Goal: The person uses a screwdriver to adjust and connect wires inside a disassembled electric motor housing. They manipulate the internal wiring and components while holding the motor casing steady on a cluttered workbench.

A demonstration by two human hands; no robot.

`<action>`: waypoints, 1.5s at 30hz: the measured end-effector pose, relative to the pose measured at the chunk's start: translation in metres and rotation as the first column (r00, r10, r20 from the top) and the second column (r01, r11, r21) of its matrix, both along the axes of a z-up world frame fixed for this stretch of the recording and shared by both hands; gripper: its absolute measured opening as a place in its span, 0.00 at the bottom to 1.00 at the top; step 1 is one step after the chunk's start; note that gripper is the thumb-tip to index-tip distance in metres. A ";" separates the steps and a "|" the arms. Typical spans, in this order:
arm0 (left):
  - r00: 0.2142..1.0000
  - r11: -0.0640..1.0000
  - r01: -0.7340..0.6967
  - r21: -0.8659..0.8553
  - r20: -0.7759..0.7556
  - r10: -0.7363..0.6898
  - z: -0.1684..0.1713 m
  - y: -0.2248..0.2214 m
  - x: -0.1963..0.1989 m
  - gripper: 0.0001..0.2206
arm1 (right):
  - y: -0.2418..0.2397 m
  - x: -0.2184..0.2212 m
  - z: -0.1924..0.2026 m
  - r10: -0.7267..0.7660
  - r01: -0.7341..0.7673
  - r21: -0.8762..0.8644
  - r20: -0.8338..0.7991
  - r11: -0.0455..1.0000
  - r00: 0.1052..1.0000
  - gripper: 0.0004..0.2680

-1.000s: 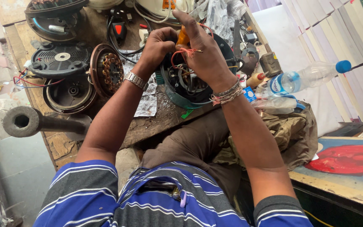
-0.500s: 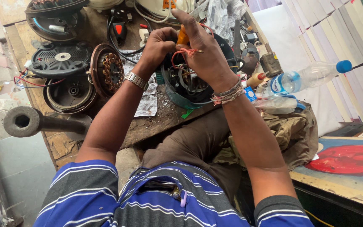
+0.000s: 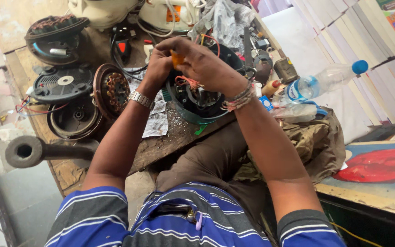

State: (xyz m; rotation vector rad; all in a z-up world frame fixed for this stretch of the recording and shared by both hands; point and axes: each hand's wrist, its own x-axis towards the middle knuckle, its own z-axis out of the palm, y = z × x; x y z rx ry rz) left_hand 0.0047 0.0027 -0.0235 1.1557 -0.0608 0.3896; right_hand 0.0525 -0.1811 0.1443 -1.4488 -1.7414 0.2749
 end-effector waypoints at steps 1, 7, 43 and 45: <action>1.000 1.000 -0.013 -0.009 -0.003 0.013 -0.004 0.001 0.002 0.08 | 0.000 0.000 -0.002 -0.045 0.045 0.030 0.023 0.999 0.999 0.24; 0.999 0.994 -0.005 -0.108 -0.038 0.001 -0.017 0.008 0.002 0.05 | 0.004 -0.022 -0.029 -0.390 0.364 0.172 0.148 0.915 0.909 0.22; 0.999 0.999 -0.023 0.040 -0.034 0.024 0.011 -0.005 -0.007 0.03 | 0.011 0.005 -0.018 -0.244 0.244 -0.019 -0.070 0.970 0.967 0.23; 0.998 1.000 -0.015 0.011 -0.067 0.016 0.013 -0.003 -0.008 0.05 | 0.012 -0.013 -0.033 -0.463 0.469 0.125 -0.073 0.874 0.883 0.24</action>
